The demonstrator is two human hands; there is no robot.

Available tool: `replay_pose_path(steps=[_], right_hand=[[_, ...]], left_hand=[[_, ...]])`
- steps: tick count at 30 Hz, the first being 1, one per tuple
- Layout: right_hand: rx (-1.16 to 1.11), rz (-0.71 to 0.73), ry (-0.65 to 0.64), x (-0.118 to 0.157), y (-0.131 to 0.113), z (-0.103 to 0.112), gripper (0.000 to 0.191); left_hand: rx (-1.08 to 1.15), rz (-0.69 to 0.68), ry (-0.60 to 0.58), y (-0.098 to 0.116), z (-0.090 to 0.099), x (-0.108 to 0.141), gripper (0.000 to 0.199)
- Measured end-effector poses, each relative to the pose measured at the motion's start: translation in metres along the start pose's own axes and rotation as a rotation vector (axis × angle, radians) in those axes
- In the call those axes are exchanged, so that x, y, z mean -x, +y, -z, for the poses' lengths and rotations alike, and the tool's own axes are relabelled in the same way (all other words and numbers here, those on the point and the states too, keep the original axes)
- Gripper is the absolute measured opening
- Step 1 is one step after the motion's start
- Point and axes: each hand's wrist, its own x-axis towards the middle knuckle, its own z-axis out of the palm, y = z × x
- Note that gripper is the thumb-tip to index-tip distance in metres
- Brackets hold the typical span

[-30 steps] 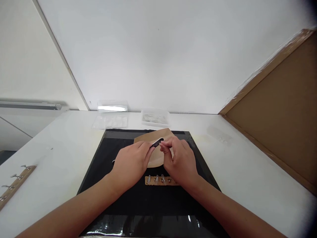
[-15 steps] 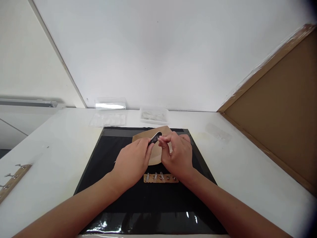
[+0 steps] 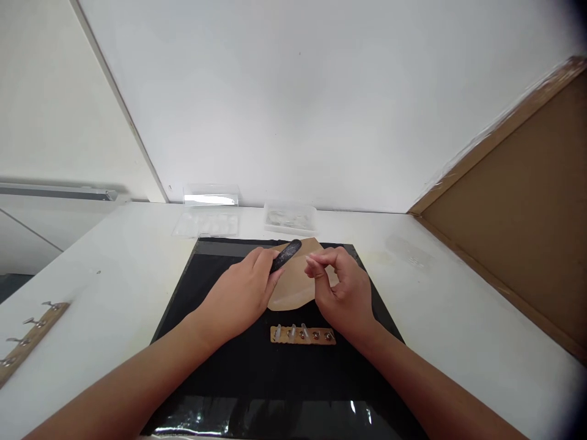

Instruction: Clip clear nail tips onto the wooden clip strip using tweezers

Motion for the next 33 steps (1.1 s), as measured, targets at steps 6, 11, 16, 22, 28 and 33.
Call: replay_pose_path(steps=[6,11,16,22,28,33], right_hand=[[-0.146,-0.014,-0.085,0.001,0.003,0.002,0.007],[-0.047,0.058,-0.042,0.003,-0.003,-0.002,0.004],[0.145,0.125,0.072,-0.004,-0.004,-0.003,0.008],[0.174,0.212,0.067,-0.005,-0.003,-0.006,0.012],[0.236,0.229,0.081,-0.009,0.0,-0.009,0.015],[0.169,0.2,0.008,-0.012,0.001,-0.007,0.017]], left_hand=[[0.148,0.008,-0.018,-0.01,0.003,-0.007,0.042],[0.56,0.142,-0.157,0.001,0.0,-0.006,0.041],[0.732,0.178,-0.188,0.016,-0.002,-0.001,0.042],[0.777,0.222,-0.161,0.019,-0.008,-0.002,0.041],[0.83,0.26,-0.164,0.017,-0.011,-0.004,0.037],[0.876,0.281,-0.174,0.018,-0.011,-0.001,0.038]])
